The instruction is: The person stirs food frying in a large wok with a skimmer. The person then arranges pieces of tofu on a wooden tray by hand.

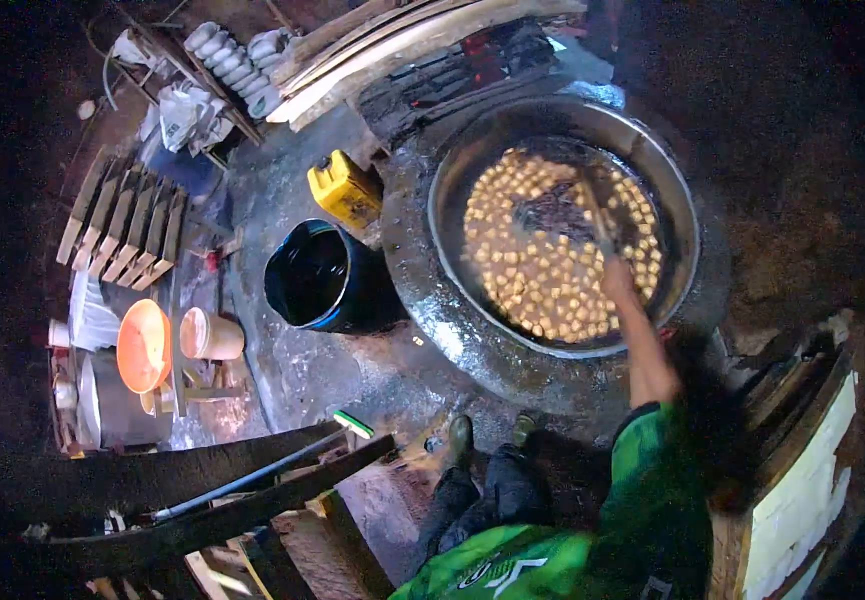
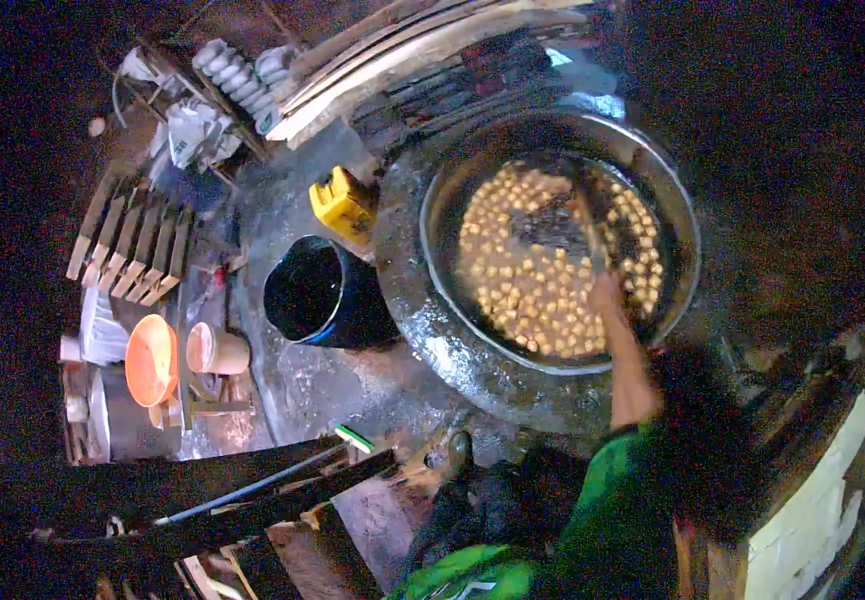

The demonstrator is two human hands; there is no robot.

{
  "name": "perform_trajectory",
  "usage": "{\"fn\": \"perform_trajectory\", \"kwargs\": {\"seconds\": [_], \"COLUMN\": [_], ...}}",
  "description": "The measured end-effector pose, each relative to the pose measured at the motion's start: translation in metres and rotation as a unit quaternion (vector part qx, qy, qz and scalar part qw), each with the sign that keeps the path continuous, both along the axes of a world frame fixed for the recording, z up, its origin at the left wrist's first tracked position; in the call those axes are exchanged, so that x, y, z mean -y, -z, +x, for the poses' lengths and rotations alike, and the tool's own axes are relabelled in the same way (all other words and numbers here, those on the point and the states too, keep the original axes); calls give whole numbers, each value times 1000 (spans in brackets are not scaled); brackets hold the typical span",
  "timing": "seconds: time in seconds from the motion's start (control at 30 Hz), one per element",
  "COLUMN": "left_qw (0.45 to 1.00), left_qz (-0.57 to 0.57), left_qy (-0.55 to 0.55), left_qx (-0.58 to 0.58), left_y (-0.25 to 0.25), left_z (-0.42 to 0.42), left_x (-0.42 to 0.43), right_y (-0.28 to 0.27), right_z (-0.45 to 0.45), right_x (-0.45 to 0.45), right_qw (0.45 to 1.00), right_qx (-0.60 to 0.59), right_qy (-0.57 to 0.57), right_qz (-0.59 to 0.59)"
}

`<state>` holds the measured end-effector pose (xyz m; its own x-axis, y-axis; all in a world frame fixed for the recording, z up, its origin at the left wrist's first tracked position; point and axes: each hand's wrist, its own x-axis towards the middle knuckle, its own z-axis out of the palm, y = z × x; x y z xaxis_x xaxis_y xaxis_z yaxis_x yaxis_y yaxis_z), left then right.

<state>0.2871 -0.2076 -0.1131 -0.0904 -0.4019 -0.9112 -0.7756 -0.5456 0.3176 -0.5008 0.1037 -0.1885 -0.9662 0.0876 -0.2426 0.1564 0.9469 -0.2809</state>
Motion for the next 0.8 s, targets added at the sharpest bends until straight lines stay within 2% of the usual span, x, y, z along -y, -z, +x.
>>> {"fn": "perform_trajectory", "kwargs": {"seconds": [0.03, 0.1, 0.17, 0.2, 0.27, 0.33, 0.4, 0.47, 0.5, 0.57, 0.6, 0.67, 0.73, 0.8], "left_qw": [1000, 1000, 1000, 1000, 1000, 1000, 1000, 1000, 1000, 1000, 1000, 1000, 1000, 1000], "left_qz": [5, 7, 8, 8, 6, 6, 5, 3, 1, -1, -1, 2, 11, 15], "left_qy": [3, 6, 10, 10, 13, 15, 11, 8, 7, 4, 2, 0, -2, -4], "left_qx": [-5, -11, -16, -17, -22, -26, -28, -19, -14, -4, -2, 1, -6, -14], "left_y": [4, 16, 19, 19, 20, 19, 14, 7, 4, -3, -4, 1, 7, 11], "left_z": [-6, -8, -17, -16, -19, -13, 2, 14, 10, 18, 20, 30, 28, 24], "left_x": [1, 3, 7, 8, 11, 12, 17, 19, 21, 20, 20, 19, 14, 14], "right_y": [-12, -41, -23, -13, 8, -1, -50, -24, -37, -57, -40, 12, 40, 97], "right_z": [12, 56, 90, 91, 84, 77, 43, -9, -10, -16, -13, -14, -9, 21], "right_x": [-13, -39, -81, -100, -135, -136, -105, -117, -108, -89, -98, -132, -137, -158], "right_qw": [994, 996, 983, 983, 968, 958, 977, 981, 976, 988, 988, 947, 972, 910], "right_qx": [106, 5, -97, -98, -177, -213, -148, -151, -168, -137, -134, -282, -168, -234], "right_qy": [-20, -79, -97, -98, -144, -164, -155, -101, -112, 32, 31, -138, -133, -289], "right_qz": [-10, -47, -122, -118, -105, -100, -16, 63, 85, 69, 67, 69, 100, 185]}}
